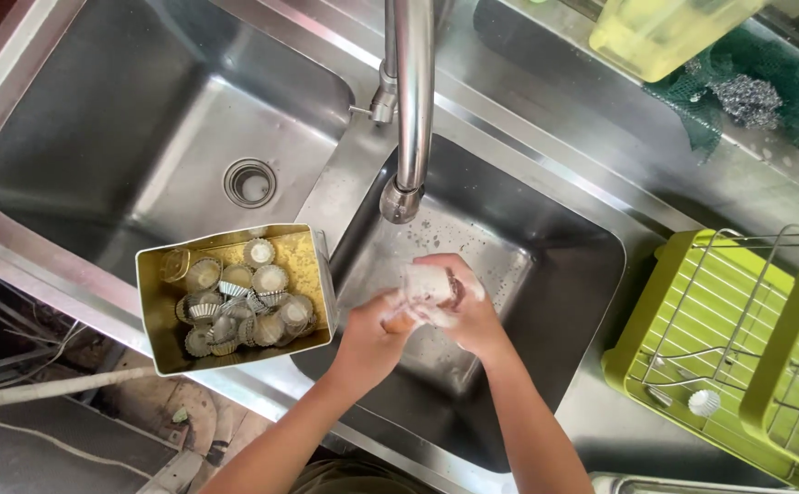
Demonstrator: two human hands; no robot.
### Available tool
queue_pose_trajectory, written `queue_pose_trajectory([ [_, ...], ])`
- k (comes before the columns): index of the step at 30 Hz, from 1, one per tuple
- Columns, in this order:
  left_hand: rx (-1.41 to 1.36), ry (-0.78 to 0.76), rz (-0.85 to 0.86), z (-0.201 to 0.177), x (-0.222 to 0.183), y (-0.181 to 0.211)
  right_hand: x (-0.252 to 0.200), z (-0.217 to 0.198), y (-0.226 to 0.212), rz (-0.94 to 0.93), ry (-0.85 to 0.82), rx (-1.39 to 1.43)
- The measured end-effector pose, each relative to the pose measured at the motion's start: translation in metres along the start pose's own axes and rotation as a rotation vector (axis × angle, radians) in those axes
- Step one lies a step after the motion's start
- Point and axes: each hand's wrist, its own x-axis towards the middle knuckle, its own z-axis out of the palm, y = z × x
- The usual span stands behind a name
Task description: Wash individual small baking molds with a sponge and soapy water at a sink.
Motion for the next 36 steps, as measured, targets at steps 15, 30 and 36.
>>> queue_pose_trajectory([
  [15,-0.730,0.257,-0.106,-0.019,-0.005,0.035,-0.011,-0.005,0.019,-0.129,-0.005,0.676],
  [30,0.253,0.111,0.083,-0.018,0.024,0.034,-0.003,0.007,-0.011,-0.037,-0.027,0.867],
  [36,0.530,0.149,0.006,-0.006,0.032,0.029,-0.008,0.009,-0.010,0.140,0.094,0.789],
])
